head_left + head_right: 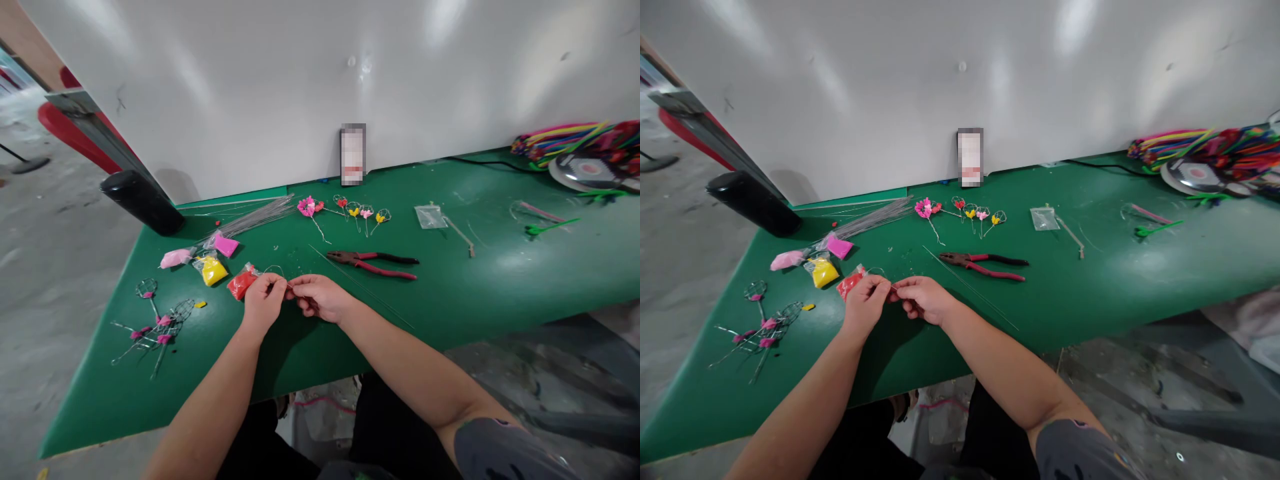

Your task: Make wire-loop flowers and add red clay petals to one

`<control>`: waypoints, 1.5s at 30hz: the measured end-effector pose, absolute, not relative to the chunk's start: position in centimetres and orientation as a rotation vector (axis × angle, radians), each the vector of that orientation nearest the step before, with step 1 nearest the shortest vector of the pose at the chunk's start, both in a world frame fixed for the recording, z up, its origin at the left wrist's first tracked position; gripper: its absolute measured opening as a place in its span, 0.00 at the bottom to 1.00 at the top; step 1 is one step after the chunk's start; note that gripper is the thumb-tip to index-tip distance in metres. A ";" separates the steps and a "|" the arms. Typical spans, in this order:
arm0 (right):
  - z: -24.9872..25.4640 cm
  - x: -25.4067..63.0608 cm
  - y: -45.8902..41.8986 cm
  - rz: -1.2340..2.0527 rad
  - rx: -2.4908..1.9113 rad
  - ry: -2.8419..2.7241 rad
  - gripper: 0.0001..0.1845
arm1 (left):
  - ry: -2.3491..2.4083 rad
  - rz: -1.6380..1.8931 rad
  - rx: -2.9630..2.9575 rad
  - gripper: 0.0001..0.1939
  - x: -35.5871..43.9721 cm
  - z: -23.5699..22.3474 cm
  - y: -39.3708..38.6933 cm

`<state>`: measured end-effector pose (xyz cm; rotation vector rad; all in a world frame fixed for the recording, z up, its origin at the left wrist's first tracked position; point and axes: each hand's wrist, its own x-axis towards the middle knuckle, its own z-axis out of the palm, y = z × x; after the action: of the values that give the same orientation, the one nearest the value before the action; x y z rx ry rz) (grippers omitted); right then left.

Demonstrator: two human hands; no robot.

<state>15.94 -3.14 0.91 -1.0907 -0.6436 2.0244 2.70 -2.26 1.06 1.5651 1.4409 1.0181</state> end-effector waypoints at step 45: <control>0.6 16.7 -2.8 2.074 -1.098 -0.839 0.12 | 1.275 0.863 1.421 0.06 2.7 1.3 -2.2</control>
<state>16.69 -2.76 0.65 -1.0979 -0.8387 2.0738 2.68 -2.16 1.30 1.4213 1.2750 0.8629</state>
